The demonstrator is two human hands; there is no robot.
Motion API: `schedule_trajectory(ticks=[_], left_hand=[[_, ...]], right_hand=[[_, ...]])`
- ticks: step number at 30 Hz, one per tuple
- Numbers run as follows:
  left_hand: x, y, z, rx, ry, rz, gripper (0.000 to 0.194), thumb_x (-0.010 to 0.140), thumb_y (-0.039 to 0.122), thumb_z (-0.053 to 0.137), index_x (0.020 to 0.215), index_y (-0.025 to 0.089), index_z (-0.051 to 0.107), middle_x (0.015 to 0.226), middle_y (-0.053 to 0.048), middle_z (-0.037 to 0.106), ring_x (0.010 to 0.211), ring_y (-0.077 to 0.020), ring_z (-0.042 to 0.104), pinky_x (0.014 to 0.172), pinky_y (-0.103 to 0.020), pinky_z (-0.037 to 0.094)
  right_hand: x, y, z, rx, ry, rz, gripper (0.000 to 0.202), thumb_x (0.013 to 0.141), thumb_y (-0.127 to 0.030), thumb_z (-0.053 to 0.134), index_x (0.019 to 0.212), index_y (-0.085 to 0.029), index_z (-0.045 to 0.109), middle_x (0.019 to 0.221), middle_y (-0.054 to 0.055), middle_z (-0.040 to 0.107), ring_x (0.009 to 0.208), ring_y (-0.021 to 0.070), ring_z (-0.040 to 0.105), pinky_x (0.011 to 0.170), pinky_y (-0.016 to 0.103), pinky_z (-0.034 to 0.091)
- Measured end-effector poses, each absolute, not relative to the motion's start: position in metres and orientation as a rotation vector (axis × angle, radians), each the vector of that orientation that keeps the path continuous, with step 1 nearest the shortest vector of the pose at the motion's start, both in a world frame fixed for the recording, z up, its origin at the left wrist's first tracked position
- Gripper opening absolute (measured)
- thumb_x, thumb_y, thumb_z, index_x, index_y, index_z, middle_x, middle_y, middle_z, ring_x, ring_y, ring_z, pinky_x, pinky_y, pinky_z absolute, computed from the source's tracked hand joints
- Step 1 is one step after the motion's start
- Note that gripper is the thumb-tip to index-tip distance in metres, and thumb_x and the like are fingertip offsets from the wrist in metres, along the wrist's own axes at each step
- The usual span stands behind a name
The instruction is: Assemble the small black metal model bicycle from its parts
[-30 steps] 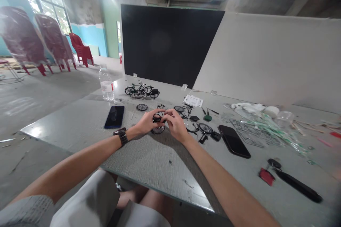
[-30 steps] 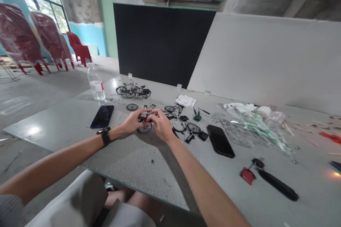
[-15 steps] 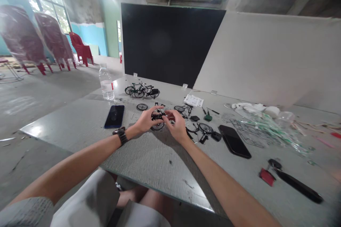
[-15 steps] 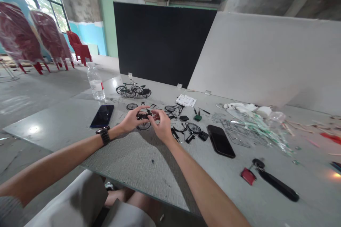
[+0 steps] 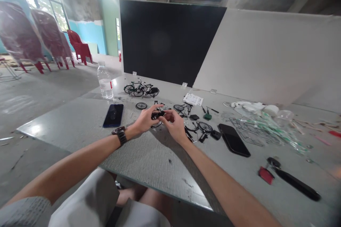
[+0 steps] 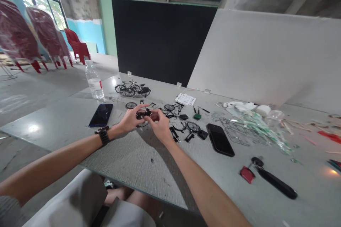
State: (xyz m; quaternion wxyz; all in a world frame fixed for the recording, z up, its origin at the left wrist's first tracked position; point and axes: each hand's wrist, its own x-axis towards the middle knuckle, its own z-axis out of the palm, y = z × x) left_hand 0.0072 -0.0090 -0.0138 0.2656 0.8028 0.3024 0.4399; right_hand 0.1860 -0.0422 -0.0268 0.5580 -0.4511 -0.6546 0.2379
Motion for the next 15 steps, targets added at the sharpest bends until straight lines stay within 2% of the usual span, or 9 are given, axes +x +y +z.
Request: schedule_trajectory(ticks=[3,9,15], left_hand=[[0.0069,-0.0088,-0.0146,2.161,0.814,1.193,0.061,0.080,0.013,0.068,0.140,0.023,0.055,0.103,-0.004,0.077,0.100,-0.0201,0.072,0.092,-0.030,0.052],[0.0077,-0.0089,-0.0150,2.187,0.832,1.213,0.064,0.079,0.013,0.068,0.141,0.022,0.054,0.095,-0.002,0.077,0.086,-0.0164,0.072,0.085,-0.027,0.052],[0.0083,-0.0083,-0.0151,2.188,0.861,1.200,0.063,0.080,0.015,0.069,0.141,0.023,0.054,0.094,-0.001,0.077,0.087,-0.0170,0.072,0.085,-0.028,0.052]], right_hand=[[0.1871,-0.0425,-0.0277,-1.072,-1.554,0.540,0.039,0.082,-0.047,0.077,0.108,-0.019,0.067,0.080,0.004,0.073,0.073,0.0210,0.070,0.070,0.034,0.056],[0.1878,-0.0465,-0.0228,-1.130,-1.584,0.469,0.037,0.086,-0.045,0.073,0.111,-0.019,0.072,0.086,0.006,0.076,0.077,0.0216,0.072,0.073,0.033,0.057],[0.1840,-0.0478,-0.0218,-1.110,-1.493,0.553,0.041,0.082,-0.047,0.076,0.111,-0.018,0.070,0.087,0.007,0.076,0.079,0.0223,0.072,0.074,0.033,0.057]])
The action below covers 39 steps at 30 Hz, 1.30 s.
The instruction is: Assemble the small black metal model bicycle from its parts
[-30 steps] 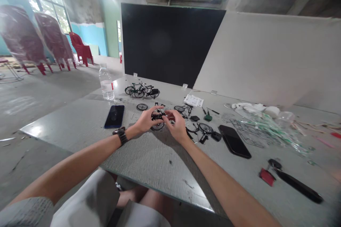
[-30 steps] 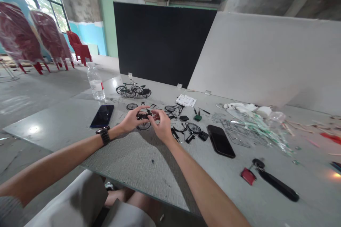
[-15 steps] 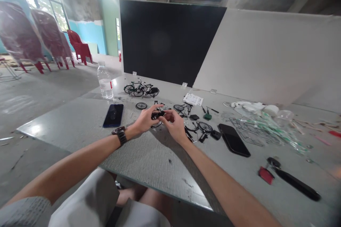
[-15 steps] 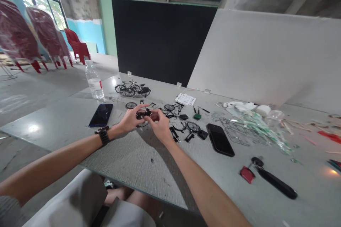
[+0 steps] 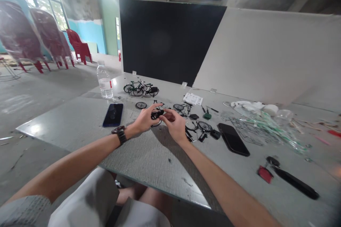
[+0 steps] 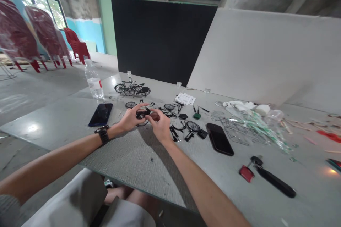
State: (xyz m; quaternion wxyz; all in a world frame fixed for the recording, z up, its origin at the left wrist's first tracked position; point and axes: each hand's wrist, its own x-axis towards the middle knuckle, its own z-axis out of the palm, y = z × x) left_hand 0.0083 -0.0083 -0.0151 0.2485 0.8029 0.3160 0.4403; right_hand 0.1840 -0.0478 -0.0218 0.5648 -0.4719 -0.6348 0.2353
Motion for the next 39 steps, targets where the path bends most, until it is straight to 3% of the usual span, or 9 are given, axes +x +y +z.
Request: schedule_trajectory(ticks=[7,24,28,36,39], left_hand=[[0.009,-0.008,-0.015,2.157,0.866,1.222,0.059,0.082,0.019,0.071,0.139,0.023,0.055,0.100,-0.003,0.078,0.101,-0.0207,0.073,0.090,-0.030,0.053],[0.009,-0.011,-0.014,2.143,0.817,1.177,0.058,0.079,0.022,0.075,0.135,0.022,0.059,0.092,-0.002,0.078,0.091,-0.0193,0.074,0.082,-0.027,0.053],[0.010,-0.011,-0.015,2.135,0.794,1.131,0.059,0.077,0.023,0.077,0.134,0.021,0.059,0.091,-0.002,0.078,0.089,-0.0191,0.073,0.083,-0.029,0.053],[0.009,-0.005,-0.013,1.912,0.819,1.168,0.053,0.082,0.030,0.076,0.132,0.020,0.060,0.105,-0.007,0.074,0.096,-0.0206,0.072,0.076,-0.028,0.057],[0.007,0.001,-0.017,1.761,0.849,1.174,0.053,0.083,0.030,0.075,0.133,0.020,0.059,0.100,-0.007,0.073,0.089,-0.0202,0.073,0.070,-0.028,0.060]], right_hand=[[0.185,-0.046,-0.020,-1.111,-1.413,0.497,0.041,0.079,-0.049,0.077,0.103,-0.018,0.065,0.082,0.005,0.072,0.075,0.0207,0.069,0.071,0.033,0.056],[0.191,-0.046,-0.020,-1.052,-1.534,-0.020,0.017,0.094,-0.039,0.065,0.095,-0.022,0.066,0.088,0.005,0.072,0.081,0.0199,0.069,0.078,0.035,0.057],[0.191,-0.049,-0.017,-1.038,-1.618,-0.193,0.021,0.099,-0.039,0.057,0.089,-0.023,0.064,0.086,0.005,0.071,0.081,0.0198,0.067,0.078,0.034,0.055],[0.202,-0.042,-0.015,-1.077,-1.640,-0.253,0.025,0.106,-0.036,0.041,0.105,-0.021,0.061,0.100,0.010,0.070,0.094,0.0217,0.066,0.084,0.035,0.052],[0.216,-0.034,-0.015,-1.251,-1.655,-0.346,0.032,0.107,-0.035,0.034,0.108,-0.019,0.062,0.103,0.013,0.070,0.101,0.0256,0.062,0.090,0.040,0.047]])
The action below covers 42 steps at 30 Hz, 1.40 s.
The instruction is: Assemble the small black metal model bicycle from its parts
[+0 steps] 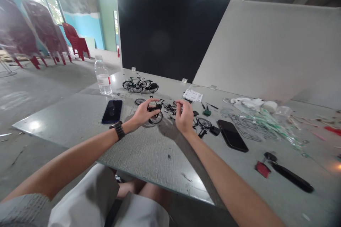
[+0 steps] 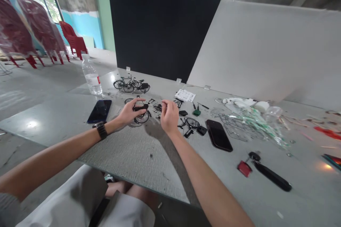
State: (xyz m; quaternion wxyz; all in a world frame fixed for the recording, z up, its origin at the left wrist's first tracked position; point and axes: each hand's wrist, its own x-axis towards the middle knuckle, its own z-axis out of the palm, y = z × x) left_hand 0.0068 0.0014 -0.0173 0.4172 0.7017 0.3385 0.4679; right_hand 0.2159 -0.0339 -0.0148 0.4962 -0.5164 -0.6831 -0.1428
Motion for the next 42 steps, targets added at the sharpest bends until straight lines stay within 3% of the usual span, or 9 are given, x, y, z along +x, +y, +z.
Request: schedule_trajectory(ticks=[6,12,16,19,25,29,35,42], left_hand=[[0.005,0.012,-0.025,1.587,0.896,1.238,0.052,0.081,0.025,0.076,0.129,0.018,0.059,0.095,-0.007,0.072,0.090,-0.0209,0.073,0.066,-0.028,0.062],[0.005,0.011,-0.023,1.591,0.903,1.241,0.050,0.082,0.024,0.076,0.129,0.018,0.059,0.098,-0.008,0.072,0.083,-0.0179,0.072,0.068,-0.028,0.062],[0.004,0.010,-0.021,1.646,0.910,1.247,0.047,0.084,0.028,0.075,0.127,0.019,0.059,0.107,-0.010,0.070,0.100,-0.0227,0.071,0.067,-0.028,0.062],[0.004,0.010,-0.020,1.634,0.898,1.254,0.047,0.084,0.030,0.075,0.127,0.020,0.059,0.110,-0.011,0.069,0.101,-0.0233,0.070,0.066,-0.028,0.063],[0.000,0.013,-0.015,1.520,0.908,1.286,0.048,0.085,0.025,0.073,0.130,0.019,0.056,0.099,-0.008,0.071,0.082,-0.0184,0.071,0.065,-0.030,0.064],[-0.006,0.020,-0.017,1.561,1.009,1.346,0.044,0.083,0.025,0.074,0.124,0.019,0.059,0.106,-0.009,0.071,0.095,-0.0205,0.071,0.067,-0.026,0.061],[-0.006,0.026,-0.025,1.590,0.984,1.360,0.042,0.083,0.025,0.074,0.122,0.020,0.060,0.121,-0.010,0.067,0.105,-0.0226,0.069,0.068,-0.026,0.061],[-0.004,0.024,-0.023,1.611,1.012,1.340,0.045,0.083,0.025,0.075,0.125,0.018,0.060,0.113,-0.010,0.070,0.092,-0.0205,0.072,0.075,-0.031,0.061]], right_hand=[[0.226,-0.032,-0.012,-1.725,-2.095,-0.371,0.029,0.105,-0.029,0.040,0.112,-0.020,0.067,0.105,0.013,0.074,0.108,0.0305,0.058,0.095,0.046,0.036],[0.234,-0.037,0.004,-1.873,-2.278,-0.392,0.025,0.101,-0.021,0.045,0.105,-0.019,0.070,0.097,0.014,0.074,0.103,0.0316,0.060,0.089,0.044,0.042],[0.241,-0.034,0.006,-1.877,-2.368,-0.193,0.014,0.095,-0.020,0.059,0.104,-0.020,0.070,0.095,0.014,0.072,0.099,0.0318,0.062,0.080,0.039,0.046],[0.242,-0.032,0.002,-1.897,-2.360,-0.091,0.019,0.091,-0.019,0.067,0.110,-0.019,0.069,0.093,0.014,0.070,0.097,0.0323,0.065,0.078,0.037,0.046],[0.242,-0.035,-0.006,-2.027,-2.333,-0.193,0.028,0.094,-0.011,0.054,0.120,-0.015,0.062,0.103,0.019,0.068,0.106,0.0359,0.062,0.086,0.043,0.046],[0.243,-0.037,-0.006,-1.959,-2.373,-0.344,0.044,0.086,0.003,0.043,0.122,-0.016,0.061,0.120,0.019,0.063,0.113,0.0358,0.057,0.093,0.045,0.044],[0.235,-0.040,0.000,-1.824,-2.288,-0.170,0.031,0.099,-0.013,0.036,0.116,-0.017,0.061,0.118,0.019,0.060,0.092,0.0270,0.062,0.077,0.035,0.047],[0.219,-0.047,0.002,-1.590,-2.394,0.065,0.039,0.098,-0.009,0.036,0.127,-0.020,0.060,0.122,0.013,0.065,0.101,0.0240,0.064,0.079,0.031,0.047]])
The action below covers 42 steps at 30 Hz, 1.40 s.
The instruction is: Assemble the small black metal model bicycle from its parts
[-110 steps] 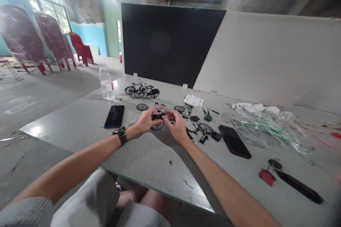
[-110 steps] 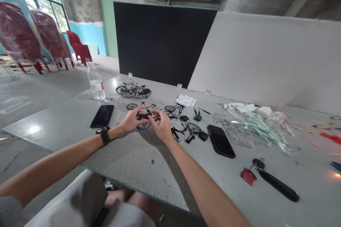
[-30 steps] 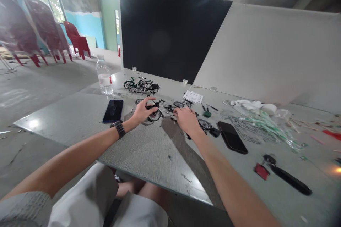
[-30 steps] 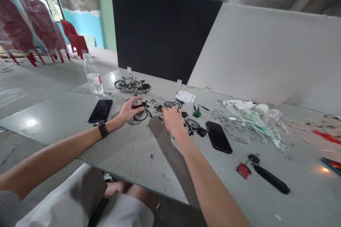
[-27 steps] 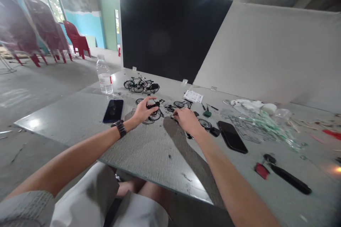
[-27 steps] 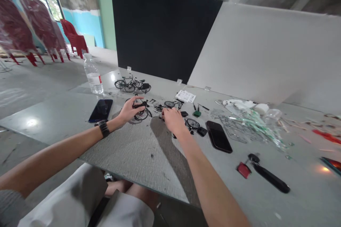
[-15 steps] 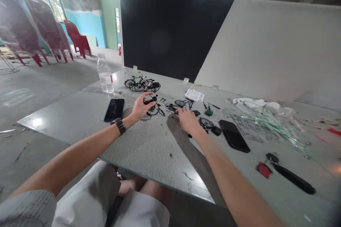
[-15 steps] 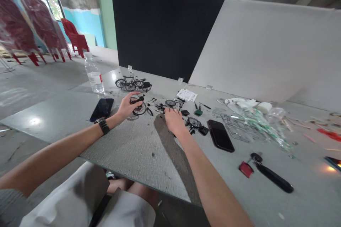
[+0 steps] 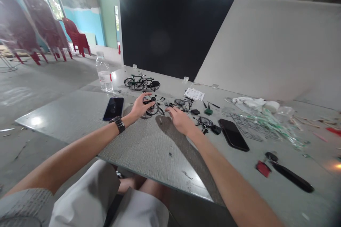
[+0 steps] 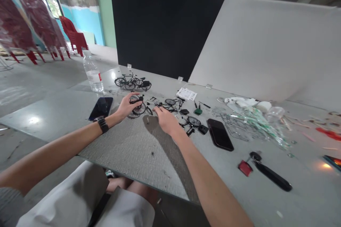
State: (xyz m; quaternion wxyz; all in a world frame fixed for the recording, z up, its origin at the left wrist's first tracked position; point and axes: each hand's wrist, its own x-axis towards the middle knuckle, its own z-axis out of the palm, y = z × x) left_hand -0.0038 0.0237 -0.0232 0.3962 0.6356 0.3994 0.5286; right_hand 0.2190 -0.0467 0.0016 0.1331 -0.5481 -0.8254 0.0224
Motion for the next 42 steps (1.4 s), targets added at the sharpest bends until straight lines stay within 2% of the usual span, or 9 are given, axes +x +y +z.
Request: schedule_trajectory(ticks=[3,6,11,15,20,30,38,42], left_hand=[[-0.005,0.022,-0.020,1.671,1.097,1.329,0.044,0.083,0.027,0.075,0.124,0.018,0.062,0.121,-0.011,0.068,0.098,-0.0219,0.070,0.081,-0.033,0.060],[-0.006,0.020,-0.019,1.665,1.091,1.299,0.044,0.085,0.028,0.074,0.126,0.019,0.060,0.121,-0.011,0.068,0.107,-0.0240,0.069,0.081,-0.032,0.060],[-0.006,0.021,-0.022,1.626,0.991,1.299,0.043,0.083,0.026,0.074,0.123,0.021,0.060,0.123,-0.012,0.067,0.122,-0.0263,0.063,0.077,-0.029,0.061],[-0.005,0.022,-0.024,1.575,0.955,1.278,0.044,0.083,0.025,0.074,0.124,0.020,0.059,0.114,-0.012,0.068,0.109,-0.0238,0.068,0.072,-0.027,0.061],[-0.004,0.021,-0.024,1.504,0.901,1.241,0.049,0.082,0.024,0.075,0.127,0.021,0.058,0.111,-0.012,0.069,0.089,-0.0200,0.071,0.061,-0.026,0.061],[-0.004,0.016,-0.017,1.534,0.943,1.215,0.050,0.083,0.021,0.076,0.130,0.019,0.059,0.109,-0.013,0.071,0.088,-0.0201,0.072,0.062,-0.025,0.060],[-0.005,0.018,-0.021,1.589,0.959,1.209,0.050,0.084,0.026,0.075,0.131,0.020,0.058,0.125,-0.015,0.067,0.098,-0.0240,0.072,0.064,-0.026,0.061],[-0.005,0.021,-0.023,1.596,0.950,1.225,0.049,0.083,0.025,0.076,0.130,0.020,0.059,0.123,-0.015,0.067,0.105,-0.0270,0.070,0.063,-0.026,0.061]], right_hand=[[0.215,-0.048,0.001,-1.562,-2.427,0.072,0.035,0.101,-0.013,0.037,0.122,-0.020,0.065,0.117,0.012,0.066,0.097,0.0227,0.066,0.078,0.031,0.048],[0.214,-0.047,0.000,-1.555,-2.462,0.079,0.033,0.103,-0.018,0.040,0.119,-0.020,0.069,0.113,0.012,0.067,0.096,0.0223,0.067,0.081,0.031,0.049],[0.224,-0.043,0.003,-1.556,-2.452,0.042,0.032,0.100,-0.016,0.047,0.118,-0.022,0.073,0.113,0.011,0.070,0.101,0.0237,0.067,0.086,0.034,0.050],[0.238,-0.040,0.011,-1.696,-2.366,-0.040,0.030,0.100,-0.021,0.049,0.115,-0.020,0.075,0.112,0.012,0.071,0.095,0.0256,0.067,0.078,0.035,0.051],[0.249,-0.039,0.014,-1.745,-2.369,-0.064,0.027,0.097,-0.019,0.053,0.106,-0.021,0.079,0.107,0.012,0.072,0.091,0.0256,0.067,0.078,0.036,0.051],[0.250,-0.037,0.011,-1.757,-2.425,0.003,0.023,0.093,-0.017,0.059,0.099,-0.022,0.081,0.105,0.011,0.076,0.095,0.0266,0.069,0.080,0.036,0.053],[0.246,-0.039,0.017,-1.844,-2.465,0.077,0.027,0.096,-0.021,0.054,0.108,-0.019,0.079,0.114,0.011,0.073,0.102,0.0243,0.067,0.084,0.030,0.050],[0.244,-0.040,0.018,-1.846,-2.482,0.047,0.028,0.097,-0.019,0.053,0.108,-0.019,0.079,0.113,0.012,0.073,0.104,0.0244,0.067,0.086,0.030,0.049]])
